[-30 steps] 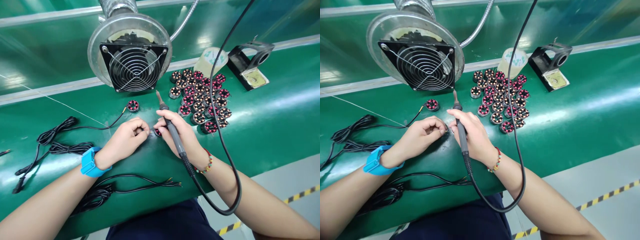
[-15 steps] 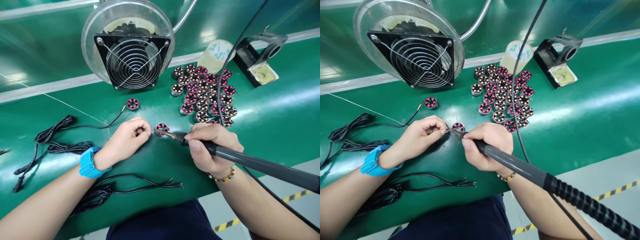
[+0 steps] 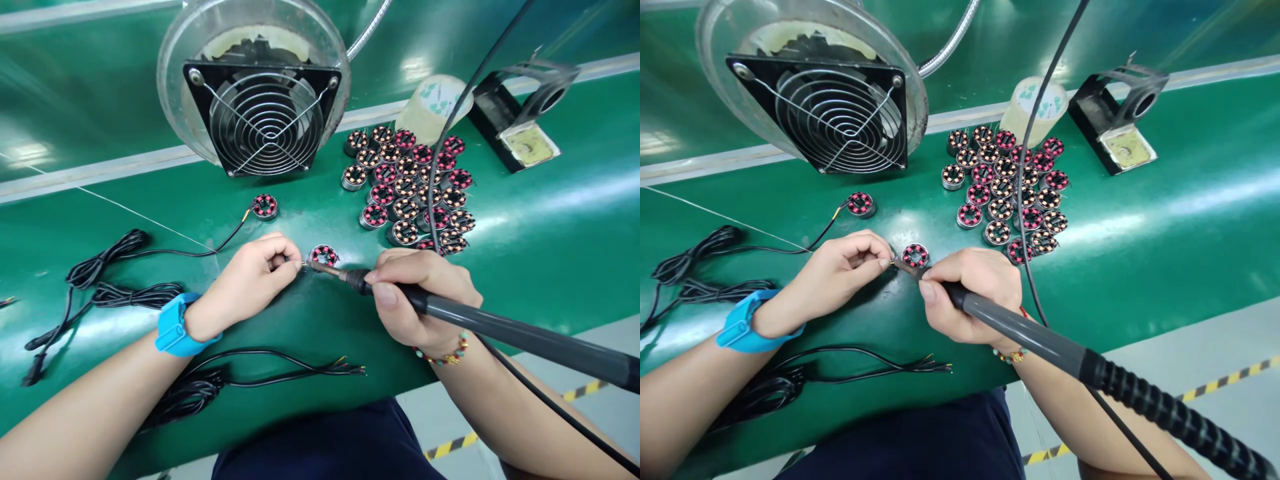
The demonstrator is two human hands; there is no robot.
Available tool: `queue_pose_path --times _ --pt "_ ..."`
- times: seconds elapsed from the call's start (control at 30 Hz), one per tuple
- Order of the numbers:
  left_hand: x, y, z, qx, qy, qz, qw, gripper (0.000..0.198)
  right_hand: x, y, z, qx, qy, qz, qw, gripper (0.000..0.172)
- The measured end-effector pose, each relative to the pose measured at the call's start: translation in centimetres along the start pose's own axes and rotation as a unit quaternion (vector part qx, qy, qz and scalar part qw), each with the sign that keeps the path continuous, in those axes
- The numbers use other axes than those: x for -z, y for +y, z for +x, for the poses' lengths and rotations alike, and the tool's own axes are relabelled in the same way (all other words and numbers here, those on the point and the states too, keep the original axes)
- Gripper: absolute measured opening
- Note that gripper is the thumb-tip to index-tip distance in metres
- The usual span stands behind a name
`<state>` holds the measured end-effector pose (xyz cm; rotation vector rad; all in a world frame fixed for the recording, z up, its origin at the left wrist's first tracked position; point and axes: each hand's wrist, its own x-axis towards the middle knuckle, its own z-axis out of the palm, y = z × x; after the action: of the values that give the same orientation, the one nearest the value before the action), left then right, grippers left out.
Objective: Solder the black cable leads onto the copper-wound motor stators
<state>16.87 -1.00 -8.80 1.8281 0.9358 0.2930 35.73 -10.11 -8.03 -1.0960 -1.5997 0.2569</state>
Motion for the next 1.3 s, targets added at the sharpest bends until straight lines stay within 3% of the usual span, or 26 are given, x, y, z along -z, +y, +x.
queue_pose_path --times 0.27,0.43,0.63,0.7,0.83,1.03,1.3 --pt "0.0 0.0 0.1 0.015 0.000 -0.004 1.000 0.011 -0.1 0.0 0.1 0.007 -0.012 0.000 1.000 0.009" --pt "0.0 0.1 0.1 0.020 0.003 -0.001 1.000 0.010 -0.1 0.4 -0.5 -0.033 0.037 -0.041 0.998 0.008" --pt "-0.1 0.1 0.1 0.013 0.010 0.001 1.000 0.010 -0.9 0.6 -0.3 -0.119 -0.061 -0.006 0.991 0.034" --pt "-0.1 0.1 0.1 0.012 0.011 0.002 1.000 0.010 -1.2 0.7 -0.2 -0.133 -0.078 0.015 0.988 0.035" --pt "-0.1 0.1 0.2 0.004 0.019 0.008 1.000 0.011 -2.0 1.2 -0.2 -0.099 -0.117 -0.039 0.987 0.028" --pt "-0.1 0.0 0.2 -0.003 0.027 0.002 1.000 0.010 -3.5 2.1 0.0 -0.080 -0.168 -0.080 0.979 0.034" --pt "0.0 0.4 0.1 0.043 0.011 -0.059 0.997 0.013 -3.5 1.9 -0.3 -0.069 -0.141 -0.107 0.982 0.038"
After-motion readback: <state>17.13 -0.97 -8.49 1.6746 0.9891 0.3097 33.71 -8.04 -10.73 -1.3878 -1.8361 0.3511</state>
